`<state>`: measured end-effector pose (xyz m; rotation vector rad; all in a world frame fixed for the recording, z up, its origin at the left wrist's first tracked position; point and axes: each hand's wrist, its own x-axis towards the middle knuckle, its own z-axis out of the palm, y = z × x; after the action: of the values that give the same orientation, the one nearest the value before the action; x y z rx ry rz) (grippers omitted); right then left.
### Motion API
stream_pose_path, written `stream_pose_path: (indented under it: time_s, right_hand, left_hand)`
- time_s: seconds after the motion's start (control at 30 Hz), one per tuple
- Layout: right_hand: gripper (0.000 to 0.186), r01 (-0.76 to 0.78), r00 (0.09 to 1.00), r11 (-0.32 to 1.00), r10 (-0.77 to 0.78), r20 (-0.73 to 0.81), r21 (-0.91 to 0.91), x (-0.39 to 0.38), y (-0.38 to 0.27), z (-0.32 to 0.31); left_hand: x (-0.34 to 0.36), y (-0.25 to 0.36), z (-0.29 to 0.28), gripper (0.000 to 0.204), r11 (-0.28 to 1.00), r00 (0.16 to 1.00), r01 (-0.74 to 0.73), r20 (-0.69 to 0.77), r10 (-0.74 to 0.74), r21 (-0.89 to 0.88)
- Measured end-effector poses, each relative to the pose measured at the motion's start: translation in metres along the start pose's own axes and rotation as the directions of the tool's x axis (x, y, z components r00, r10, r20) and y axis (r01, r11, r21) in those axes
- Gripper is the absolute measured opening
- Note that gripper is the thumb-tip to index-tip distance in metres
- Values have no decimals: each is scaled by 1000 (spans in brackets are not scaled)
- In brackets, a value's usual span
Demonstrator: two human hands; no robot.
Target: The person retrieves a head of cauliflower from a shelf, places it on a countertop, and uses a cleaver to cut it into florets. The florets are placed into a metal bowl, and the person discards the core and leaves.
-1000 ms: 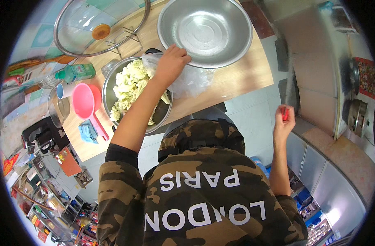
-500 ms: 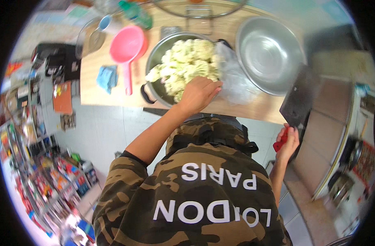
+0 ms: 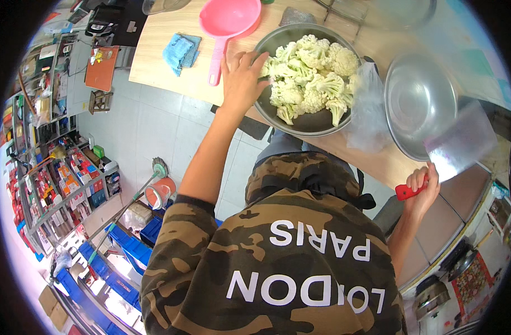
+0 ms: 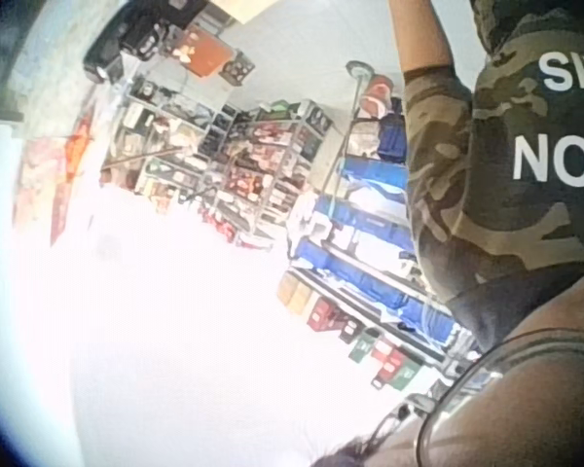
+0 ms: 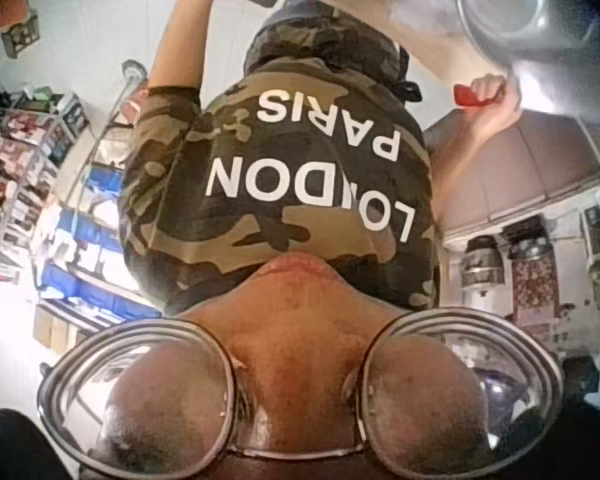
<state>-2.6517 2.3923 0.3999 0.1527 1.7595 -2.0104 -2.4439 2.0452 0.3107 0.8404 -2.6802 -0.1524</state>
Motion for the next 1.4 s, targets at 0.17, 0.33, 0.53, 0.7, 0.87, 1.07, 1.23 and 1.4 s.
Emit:
stream_pose_path:
  time_s: [0.17, 0.33, 0.53, 0.7, 0.87, 1.07, 1.23, 1.4]
  right_hand:
    - [15, 9, 1000, 1000, -9, -3, -26, 1, 6, 1]
    - [7, 51, 997, 994, -57, -56, -99, -7, 8, -6]
    - [12, 9, 996, 1000, -11, 92, 22, -1, 12, -11]
    - [16, 97, 988, 994, -90, 128, -54, -1, 19, -10]
    - [21, 402, 914, 902, -406, 4, -160, 11, 20, -13]
    - [6, 151, 985, 988, -148, 91, -30, 24, 4, -32]
    - [12, 138, 976, 990, -132, 171, -22, 23, 2, -43]
    - [17, 145, 972, 982, -118, 201, -123, 16, 6, -58]
  left_hand:
    - [20, -4, 9, 33, 987, 971, -74, 237, 39, 139]
    - [31, -2, -24, 39, 702, 933, 349, 299, -199, -621]
    - [51, 57, -41, 46, -360, 878, 440, 479, -21, -823]
    - [70, 133, -21, 47, -654, 852, 464, 502, 147, -597]
    - [82, 193, -7, 49, -506, 856, 511, 467, 223, -695]
    - [91, 236, -1, 46, -452, 804, 593, 522, 284, -667]
    - [98, 256, 8, 46, -355, 791, 611, 565, 237, -707]
    - [108, 265, 23, 41, -462, 771, 633, 559, 304, -622]
